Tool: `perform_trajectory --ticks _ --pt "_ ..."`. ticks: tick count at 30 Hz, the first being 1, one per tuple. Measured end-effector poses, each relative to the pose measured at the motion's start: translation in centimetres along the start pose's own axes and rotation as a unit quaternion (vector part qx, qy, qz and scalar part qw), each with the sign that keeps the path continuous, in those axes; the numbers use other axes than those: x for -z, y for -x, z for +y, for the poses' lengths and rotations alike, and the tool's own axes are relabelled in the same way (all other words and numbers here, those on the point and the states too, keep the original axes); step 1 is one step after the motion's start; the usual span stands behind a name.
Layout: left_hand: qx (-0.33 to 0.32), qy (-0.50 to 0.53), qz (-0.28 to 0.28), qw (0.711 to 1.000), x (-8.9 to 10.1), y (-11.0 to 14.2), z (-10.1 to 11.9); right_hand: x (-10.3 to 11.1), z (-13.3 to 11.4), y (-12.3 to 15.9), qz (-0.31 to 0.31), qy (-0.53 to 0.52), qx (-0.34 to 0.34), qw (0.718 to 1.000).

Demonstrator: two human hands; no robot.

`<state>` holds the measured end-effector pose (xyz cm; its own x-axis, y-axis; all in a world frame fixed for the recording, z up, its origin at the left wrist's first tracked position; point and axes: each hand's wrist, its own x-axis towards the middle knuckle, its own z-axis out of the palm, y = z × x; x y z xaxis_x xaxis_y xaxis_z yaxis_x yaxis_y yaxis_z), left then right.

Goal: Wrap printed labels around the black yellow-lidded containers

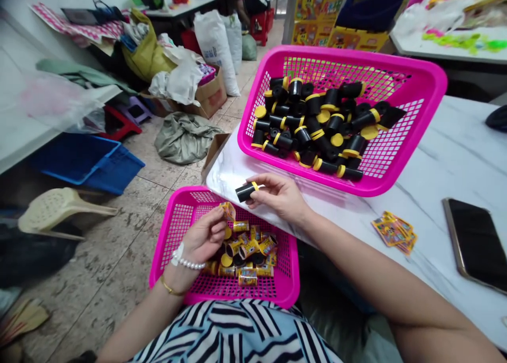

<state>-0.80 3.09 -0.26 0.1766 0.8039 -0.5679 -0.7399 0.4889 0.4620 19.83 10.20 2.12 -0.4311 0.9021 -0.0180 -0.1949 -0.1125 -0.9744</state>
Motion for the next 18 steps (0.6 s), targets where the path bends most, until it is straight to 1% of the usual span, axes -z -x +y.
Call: perform_trajectory --ticks 4,9,14,18 --pt "0.015 0.042 0.005 0.999 -1.0 -0.3 -0.2 -0.3 0.1 0.4 -0.009 0.006 0.018 1.000" --pt "0.013 0.070 0.000 0.997 -1.9 -0.7 -0.2 -0.6 0.0 0.6 0.000 0.049 0.044 0.998" --pt "0.022 0.077 0.011 0.997 -2.4 -0.8 0.0 -0.8 0.3 0.7 -0.012 0.079 0.054 0.995" --pt "0.029 0.104 0.018 0.994 -2.2 -1.0 0.0 -0.7 1.0 0.7 -0.012 0.107 0.062 0.992"
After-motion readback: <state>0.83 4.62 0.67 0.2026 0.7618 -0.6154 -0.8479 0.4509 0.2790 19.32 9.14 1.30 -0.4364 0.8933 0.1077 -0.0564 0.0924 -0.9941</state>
